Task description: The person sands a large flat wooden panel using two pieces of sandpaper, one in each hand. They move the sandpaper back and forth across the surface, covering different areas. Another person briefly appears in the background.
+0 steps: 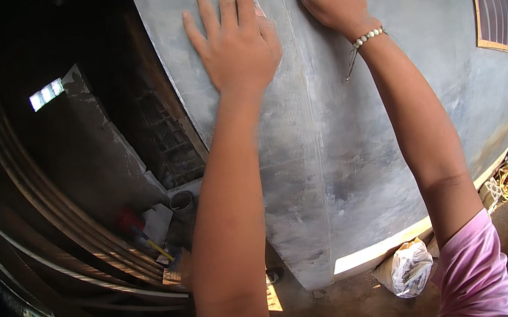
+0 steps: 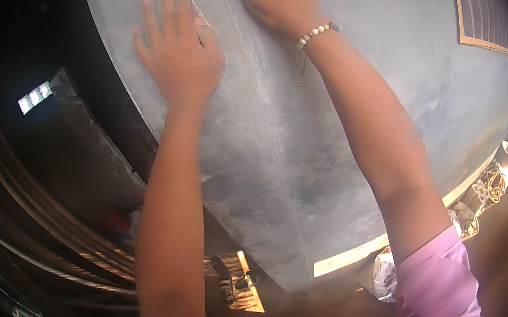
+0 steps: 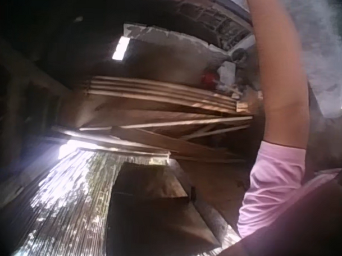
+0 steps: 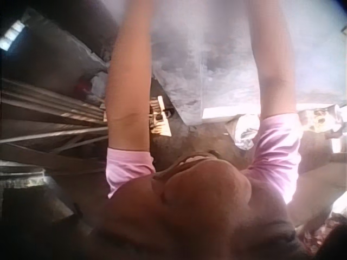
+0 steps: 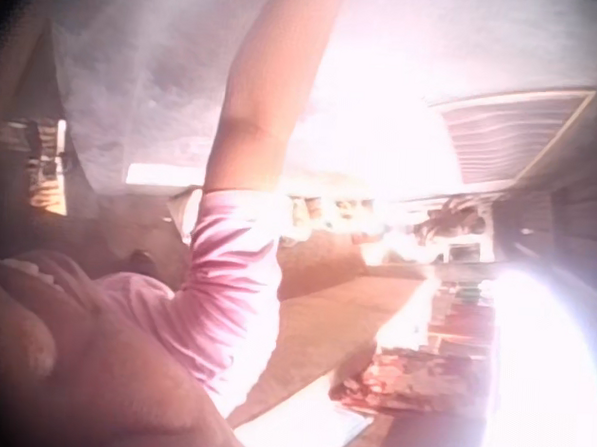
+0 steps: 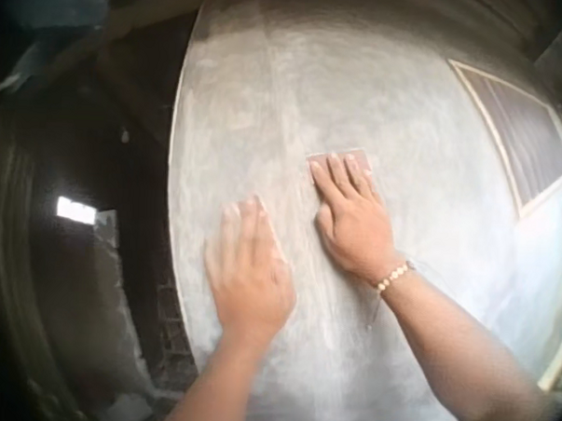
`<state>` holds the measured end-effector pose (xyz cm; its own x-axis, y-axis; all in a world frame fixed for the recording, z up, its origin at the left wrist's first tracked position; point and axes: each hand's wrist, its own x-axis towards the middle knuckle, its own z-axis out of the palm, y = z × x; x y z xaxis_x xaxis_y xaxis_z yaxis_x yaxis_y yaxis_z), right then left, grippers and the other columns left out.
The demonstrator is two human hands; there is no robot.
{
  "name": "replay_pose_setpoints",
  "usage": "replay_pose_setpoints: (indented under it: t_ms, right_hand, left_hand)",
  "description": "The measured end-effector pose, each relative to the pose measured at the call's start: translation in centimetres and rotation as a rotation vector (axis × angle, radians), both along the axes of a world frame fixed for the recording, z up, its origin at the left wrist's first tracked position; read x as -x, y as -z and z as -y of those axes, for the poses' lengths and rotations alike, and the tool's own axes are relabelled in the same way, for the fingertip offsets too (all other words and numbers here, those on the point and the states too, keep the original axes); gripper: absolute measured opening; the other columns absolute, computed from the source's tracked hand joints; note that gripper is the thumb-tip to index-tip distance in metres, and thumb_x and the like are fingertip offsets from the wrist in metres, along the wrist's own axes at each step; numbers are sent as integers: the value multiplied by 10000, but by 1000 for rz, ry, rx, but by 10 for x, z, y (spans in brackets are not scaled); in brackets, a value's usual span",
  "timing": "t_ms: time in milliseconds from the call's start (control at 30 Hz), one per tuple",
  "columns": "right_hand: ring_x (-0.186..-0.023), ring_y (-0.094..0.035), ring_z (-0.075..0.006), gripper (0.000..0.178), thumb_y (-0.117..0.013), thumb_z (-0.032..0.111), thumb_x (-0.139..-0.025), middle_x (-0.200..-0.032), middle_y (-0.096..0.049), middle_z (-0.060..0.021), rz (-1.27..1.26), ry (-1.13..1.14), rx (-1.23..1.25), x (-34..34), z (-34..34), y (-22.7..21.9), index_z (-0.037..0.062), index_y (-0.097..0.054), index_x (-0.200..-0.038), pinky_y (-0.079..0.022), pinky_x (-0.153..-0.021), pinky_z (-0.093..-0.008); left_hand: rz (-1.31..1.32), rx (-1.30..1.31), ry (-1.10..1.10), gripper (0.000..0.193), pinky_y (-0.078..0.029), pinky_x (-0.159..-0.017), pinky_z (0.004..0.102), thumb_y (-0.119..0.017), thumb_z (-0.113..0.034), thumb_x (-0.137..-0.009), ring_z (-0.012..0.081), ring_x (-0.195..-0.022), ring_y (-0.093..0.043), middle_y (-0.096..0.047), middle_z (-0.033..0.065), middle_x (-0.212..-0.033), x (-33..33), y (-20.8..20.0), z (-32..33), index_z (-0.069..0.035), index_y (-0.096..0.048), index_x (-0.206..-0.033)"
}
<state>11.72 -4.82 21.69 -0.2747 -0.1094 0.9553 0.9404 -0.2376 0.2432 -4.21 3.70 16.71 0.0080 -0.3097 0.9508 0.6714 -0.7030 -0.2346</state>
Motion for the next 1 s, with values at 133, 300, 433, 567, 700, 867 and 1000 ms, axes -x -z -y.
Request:
replay_pose_setpoints:
  t_ms: [133,300,433,567,700,867,1000]
  right_hand:
    - [-1529,-443,-383,559,-567,158,-1008,-1623,-533,-145,7,-35,-66,-1,-7,17,149,-566,-1567,-335,-1275,-537]
    - [-1533,-463,-350,574,-592,171,-1013,-1642,-530,-113,17,67,77,3,-4,101,201,-569,-1586,-358,-1269,-530]
    - [-1491,-512,-354,615,-640,183,-955,-1598,-569,-112,118,113,76,-6,4,110,209,-581,-1567,-412,-1229,-550]
    - [-1475,-520,-352,578,-614,185,-979,-1567,-592,-121,74,108,-18,-14,0,54,191,-581,-1556,-429,-1212,-552]
    - [-1539,-405,-426,550,-536,185,-1026,-1628,-496,-225,-82,7,-5,-5,-7,19,32,-535,-1554,-302,-1285,-543]
    - [-1516,-474,-354,542,-585,223,-1033,-1628,-545,-102,-43,48,-27,14,-4,72,200,-576,-1575,-354,-1261,-521]
    - [-1530,-465,-331,547,-597,226,-1024,-1640,-534,-95,18,5,57,5,1,107,211,-585,-1571,-337,-1272,-518]
  left_hand:
    - [9,-23,31,615,-325,-1204,642,-548,-197,-954,419,-1520,-451,-506,140,-1650,1,0,-2,-28,-545,-1545]
    - [33,-39,11,605,-346,-1190,630,-557,-192,-951,419,-1502,-474,-519,149,-1638,-1,2,-5,-12,-556,-1529]
    - [30,-52,2,569,-272,-1230,630,-547,-212,-990,392,-1543,-414,-490,98,-1666,-5,3,-10,-54,-559,-1536]
    - [38,-51,-12,546,-263,-1241,635,-559,-207,-980,373,-1551,-412,-502,69,-1664,-8,3,-15,-66,-596,-1506]
    - [30,-55,-45,598,-272,-1237,648,-583,-239,-946,399,-1553,-403,-487,88,-1672,-9,2,-17,-73,-582,-1520]
    - [35,-36,-67,609,-279,-1232,651,-592,-234,-943,398,-1555,-398,-479,89,-1677,-8,3,-15,-74,-567,-1531]
    - [42,-26,-79,614,-282,-1231,651,-600,-228,-937,401,-1555,-396,-473,95,-1680,-9,3,-13,-67,-564,-1529]
